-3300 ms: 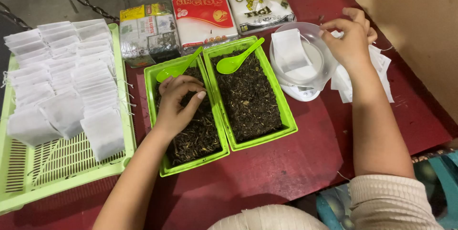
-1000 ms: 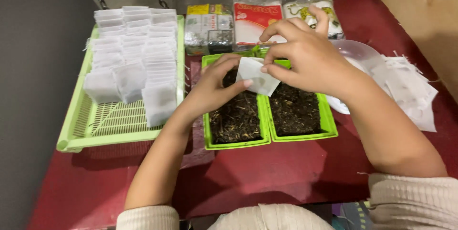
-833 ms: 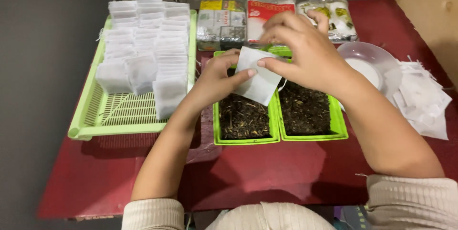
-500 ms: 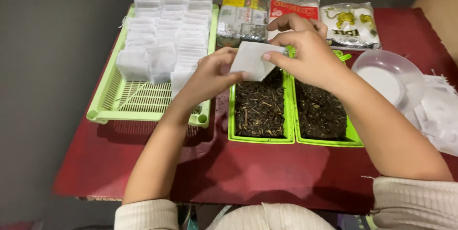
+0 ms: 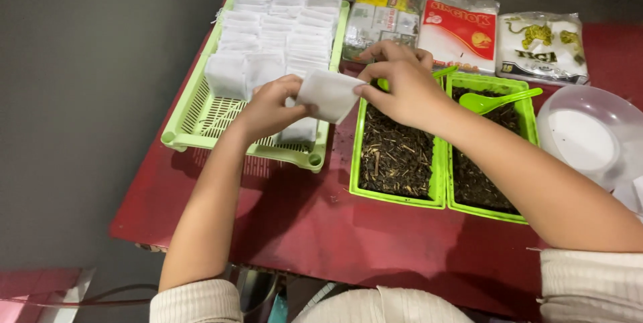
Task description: The person fills white tea bags with loose tea leaves using a green plastic spoon. They scoop the leaves from two green containers, pour them into the bags, and then place the filled bags into a green tray.
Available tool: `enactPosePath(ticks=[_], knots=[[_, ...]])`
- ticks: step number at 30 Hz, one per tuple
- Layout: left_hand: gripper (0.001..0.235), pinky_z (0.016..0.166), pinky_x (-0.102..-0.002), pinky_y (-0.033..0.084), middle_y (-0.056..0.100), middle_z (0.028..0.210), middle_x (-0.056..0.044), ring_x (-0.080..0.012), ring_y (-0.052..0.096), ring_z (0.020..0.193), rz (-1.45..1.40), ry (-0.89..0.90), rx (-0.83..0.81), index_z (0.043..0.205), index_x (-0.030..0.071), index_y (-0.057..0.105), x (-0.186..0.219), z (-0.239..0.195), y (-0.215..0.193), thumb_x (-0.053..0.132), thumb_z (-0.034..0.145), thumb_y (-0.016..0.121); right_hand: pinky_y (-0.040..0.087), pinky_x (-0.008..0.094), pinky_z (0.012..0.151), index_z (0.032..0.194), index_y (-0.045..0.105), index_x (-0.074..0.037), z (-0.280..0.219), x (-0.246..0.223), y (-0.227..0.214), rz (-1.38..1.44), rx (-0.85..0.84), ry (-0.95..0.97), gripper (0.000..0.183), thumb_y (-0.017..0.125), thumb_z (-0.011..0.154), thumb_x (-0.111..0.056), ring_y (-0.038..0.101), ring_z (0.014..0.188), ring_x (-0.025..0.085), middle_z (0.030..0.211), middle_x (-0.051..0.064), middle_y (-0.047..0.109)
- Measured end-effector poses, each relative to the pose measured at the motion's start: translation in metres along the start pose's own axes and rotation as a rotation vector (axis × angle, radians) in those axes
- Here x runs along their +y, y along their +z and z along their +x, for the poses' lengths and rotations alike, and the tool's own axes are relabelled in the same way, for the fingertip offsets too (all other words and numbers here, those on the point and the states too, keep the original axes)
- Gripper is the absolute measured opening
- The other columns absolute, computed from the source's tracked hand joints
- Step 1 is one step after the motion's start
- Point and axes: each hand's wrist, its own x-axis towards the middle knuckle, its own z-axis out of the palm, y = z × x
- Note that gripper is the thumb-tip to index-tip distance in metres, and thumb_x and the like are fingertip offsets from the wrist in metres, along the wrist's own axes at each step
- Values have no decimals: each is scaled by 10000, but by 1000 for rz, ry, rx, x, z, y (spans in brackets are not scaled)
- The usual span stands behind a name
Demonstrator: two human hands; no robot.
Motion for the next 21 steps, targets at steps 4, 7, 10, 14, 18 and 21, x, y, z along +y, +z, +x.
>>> enactPosePath(ticks=[4, 7, 10, 14, 18, 21], knots=[[199, 986, -384, 444, 744, 1030, 41, -181, 687, 1042, 53, -136, -98, 998, 191, 762, -6, -17, -14, 328, 858, 725, 277, 632, 1034, 920, 734, -221, 13, -15, 18, -89, -42, -13, 81, 708, 903, -296, 521, 1268, 298, 1313, 2, 566], [273, 1009, -434, 434, 780, 1045, 14, -222, 702, 1087, 129, -270, -216, 1064, 163, 778, 17, -32, -33, 286, 875, 623, 255, 638, 1068, 945, 748, -246, 24, -17, 40, -98, -123, 17, 93, 676, 941, -305, 508, 1282, 263, 1305, -8, 565], [353, 981, -426, 445, 772, 1043, -89, -251, 668, 1034, -105, -322, -329, 1108, 48, 773, 3, -31, -34, 167, 827, 595, 249, 643, 1071, 880, 737, -241, 33, -16, 63, -135, -156, 1, 157, 651, 962, -344, 523, 1236, 278, 1263, -5, 565], [421, 1040, -414, 359, 802, 1020, 4, -269, 710, 1093, 268, -441, -445, 1066, 207, 803, -53, -13, -15, 516, 812, 671, 255, 641, 1071, 903, 735, -238, 44, -9, 96, -208, -187, -15, 186, 652, 938, -401, 523, 1221, 263, 1241, -18, 553], [556, 969, -470, 320, 780, 908, -43, -293, 716, 1011, 426, -522, -538, 950, 145, 808, -38, -11, -16, 653, 747, 710, 254, 628, 1064, 896, 752, -275, 54, 1, 124, -287, -174, -9, 190, 665, 891, -443, 532, 1177, 230, 1204, -54, 553], [627, 992, -556, 285, 788, 1054, -5, -295, 682, 1141, 420, -549, -466, 1044, 197, 787, -49, -13, -12, 728, 737, 656, 269, 651, 1027, 799, 754, -270, 57, 3, 140, -358, -40, -65, 185, 701, 853, -439, 560, 1092, 252, 1125, -33, 578]])
